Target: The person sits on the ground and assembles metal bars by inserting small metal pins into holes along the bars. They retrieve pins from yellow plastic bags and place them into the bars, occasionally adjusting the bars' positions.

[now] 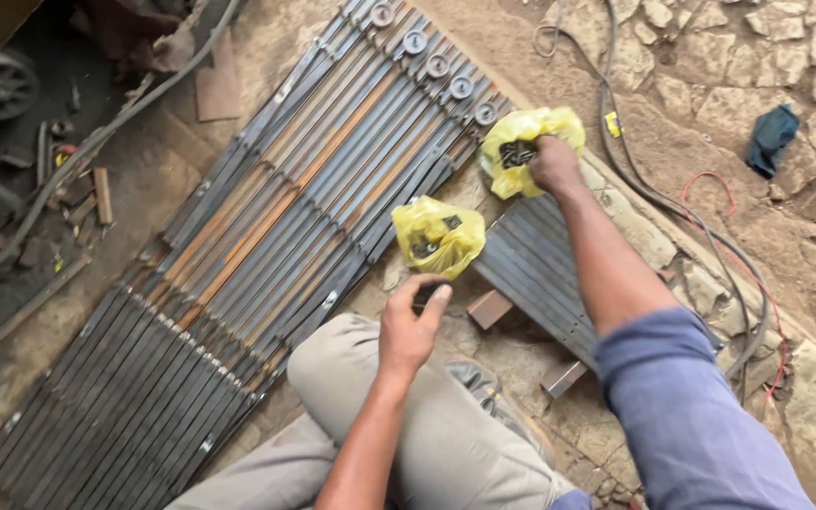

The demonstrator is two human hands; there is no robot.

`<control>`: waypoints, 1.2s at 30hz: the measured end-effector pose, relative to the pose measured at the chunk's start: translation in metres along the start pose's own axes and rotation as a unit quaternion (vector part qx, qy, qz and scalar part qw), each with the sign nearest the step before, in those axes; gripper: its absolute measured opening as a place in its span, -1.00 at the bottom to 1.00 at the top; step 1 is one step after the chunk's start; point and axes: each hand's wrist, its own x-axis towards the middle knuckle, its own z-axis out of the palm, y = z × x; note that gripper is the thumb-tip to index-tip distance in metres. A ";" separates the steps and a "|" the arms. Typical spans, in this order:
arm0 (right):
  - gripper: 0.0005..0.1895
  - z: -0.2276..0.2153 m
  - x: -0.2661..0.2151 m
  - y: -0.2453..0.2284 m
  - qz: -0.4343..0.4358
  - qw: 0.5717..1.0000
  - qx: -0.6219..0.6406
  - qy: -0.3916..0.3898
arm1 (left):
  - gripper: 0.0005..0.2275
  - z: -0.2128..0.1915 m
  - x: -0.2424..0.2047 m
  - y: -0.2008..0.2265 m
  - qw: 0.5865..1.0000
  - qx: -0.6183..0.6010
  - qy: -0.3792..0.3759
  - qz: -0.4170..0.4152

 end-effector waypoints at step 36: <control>-0.57 0.081 0.028 0.036 0.270 0.824 0.497 -0.032 | -0.76 0.028 0.034 -0.004 0.993 0.028 -0.108 -0.032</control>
